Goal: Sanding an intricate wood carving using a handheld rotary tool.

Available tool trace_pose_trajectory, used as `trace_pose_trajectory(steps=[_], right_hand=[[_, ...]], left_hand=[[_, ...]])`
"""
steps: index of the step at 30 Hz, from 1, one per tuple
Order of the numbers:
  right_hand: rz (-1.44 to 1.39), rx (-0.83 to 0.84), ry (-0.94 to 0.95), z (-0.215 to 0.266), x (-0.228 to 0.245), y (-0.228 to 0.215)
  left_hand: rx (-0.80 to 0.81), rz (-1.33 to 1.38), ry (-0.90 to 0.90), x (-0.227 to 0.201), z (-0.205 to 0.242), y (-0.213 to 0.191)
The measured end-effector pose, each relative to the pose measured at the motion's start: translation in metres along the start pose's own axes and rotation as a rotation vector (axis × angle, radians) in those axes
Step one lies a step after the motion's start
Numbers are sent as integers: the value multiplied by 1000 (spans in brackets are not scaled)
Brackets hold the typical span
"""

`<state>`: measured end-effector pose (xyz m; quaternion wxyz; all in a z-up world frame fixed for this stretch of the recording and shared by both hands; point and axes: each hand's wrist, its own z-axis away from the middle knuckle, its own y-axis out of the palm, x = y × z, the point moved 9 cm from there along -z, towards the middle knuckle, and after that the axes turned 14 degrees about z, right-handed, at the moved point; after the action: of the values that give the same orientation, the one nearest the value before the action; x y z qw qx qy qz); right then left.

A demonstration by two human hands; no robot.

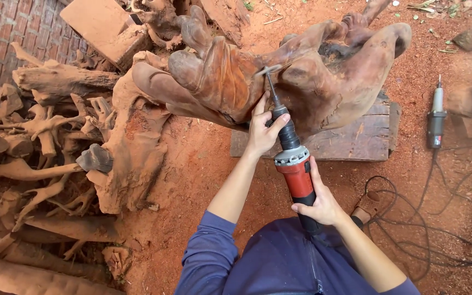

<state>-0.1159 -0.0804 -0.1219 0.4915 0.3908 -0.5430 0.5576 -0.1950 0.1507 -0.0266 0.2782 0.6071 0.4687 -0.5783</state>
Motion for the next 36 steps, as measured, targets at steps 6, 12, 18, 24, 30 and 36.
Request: trace_pose_trajectory(steps=[6, 12, 18, 24, 30, 36], right_hand=[[9, 13, 16, 0, -2, 0], [38, 27, 15, 3, -8, -3], [58, 45, 19, 3, -1, -3], [67, 41, 11, 2, 4, -6], [78, 50, 44, 3, 6, -14], [94, 56, 83, 6, 8, -18]], left_hand=[[8, -4, 6, -4, 1, -3], [27, -2, 21, -3, 0, -3], [28, -4, 19, -2, 2, -5], [18, -1, 4, -4, 2, -3], [21, -26, 6, -9, -1, 3], [33, -16, -3, -6, -4, 7]])
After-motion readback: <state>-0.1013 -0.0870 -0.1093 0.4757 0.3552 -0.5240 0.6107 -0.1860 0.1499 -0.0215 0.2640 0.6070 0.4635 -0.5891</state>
